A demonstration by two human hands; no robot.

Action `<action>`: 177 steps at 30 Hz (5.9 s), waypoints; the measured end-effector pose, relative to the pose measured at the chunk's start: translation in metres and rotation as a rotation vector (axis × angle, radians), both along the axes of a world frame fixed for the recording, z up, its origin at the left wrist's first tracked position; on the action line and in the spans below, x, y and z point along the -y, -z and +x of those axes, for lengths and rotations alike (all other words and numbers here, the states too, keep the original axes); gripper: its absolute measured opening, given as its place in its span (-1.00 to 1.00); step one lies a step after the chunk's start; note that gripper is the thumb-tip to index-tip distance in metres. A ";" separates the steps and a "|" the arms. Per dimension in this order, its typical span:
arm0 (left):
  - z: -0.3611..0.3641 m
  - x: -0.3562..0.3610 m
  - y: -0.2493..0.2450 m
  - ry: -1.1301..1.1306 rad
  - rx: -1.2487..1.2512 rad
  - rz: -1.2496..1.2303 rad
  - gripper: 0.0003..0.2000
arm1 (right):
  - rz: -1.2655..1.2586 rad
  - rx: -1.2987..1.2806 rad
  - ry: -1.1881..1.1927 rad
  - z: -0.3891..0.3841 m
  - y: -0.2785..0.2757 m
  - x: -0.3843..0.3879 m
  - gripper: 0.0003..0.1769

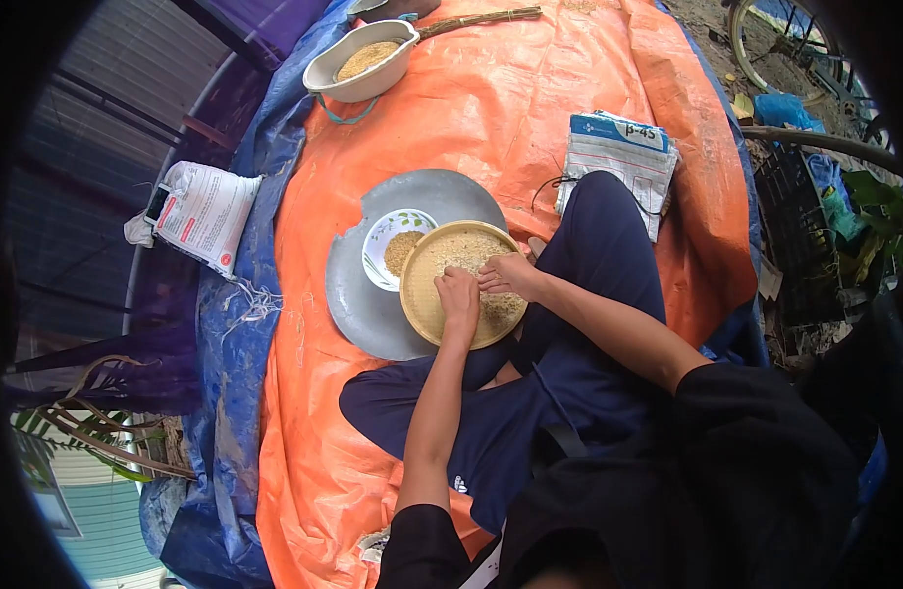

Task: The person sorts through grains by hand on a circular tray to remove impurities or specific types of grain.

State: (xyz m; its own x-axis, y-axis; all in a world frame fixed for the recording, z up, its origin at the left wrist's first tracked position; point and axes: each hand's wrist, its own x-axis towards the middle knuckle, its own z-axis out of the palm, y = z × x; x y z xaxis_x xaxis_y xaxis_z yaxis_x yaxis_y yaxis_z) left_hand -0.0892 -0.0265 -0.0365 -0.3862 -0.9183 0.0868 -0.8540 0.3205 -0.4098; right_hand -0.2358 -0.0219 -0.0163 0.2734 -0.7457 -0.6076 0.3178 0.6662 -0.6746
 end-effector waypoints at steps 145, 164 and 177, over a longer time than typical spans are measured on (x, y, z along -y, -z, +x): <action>0.102 -0.017 -0.036 -0.713 -0.769 -0.028 -0.65 | 0.142 0.264 -0.024 0.009 0.007 0.007 -0.58; 0.137 -0.009 0.006 -0.829 -1.154 0.295 -0.73 | 0.106 0.303 0.038 0.004 0.000 0.009 -0.56; 0.126 -0.014 -0.003 -0.821 -1.086 0.253 -0.73 | 0.095 0.356 0.054 0.003 -0.008 0.010 -0.56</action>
State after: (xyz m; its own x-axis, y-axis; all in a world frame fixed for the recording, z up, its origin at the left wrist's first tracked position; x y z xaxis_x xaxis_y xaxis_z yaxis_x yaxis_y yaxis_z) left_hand 0.0367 -0.0127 -0.0330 0.4204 -0.8832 -0.2080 -0.6829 -0.4589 0.5684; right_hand -0.2324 -0.0322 -0.0086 0.4418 -0.7098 -0.5487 0.5583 0.6963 -0.4511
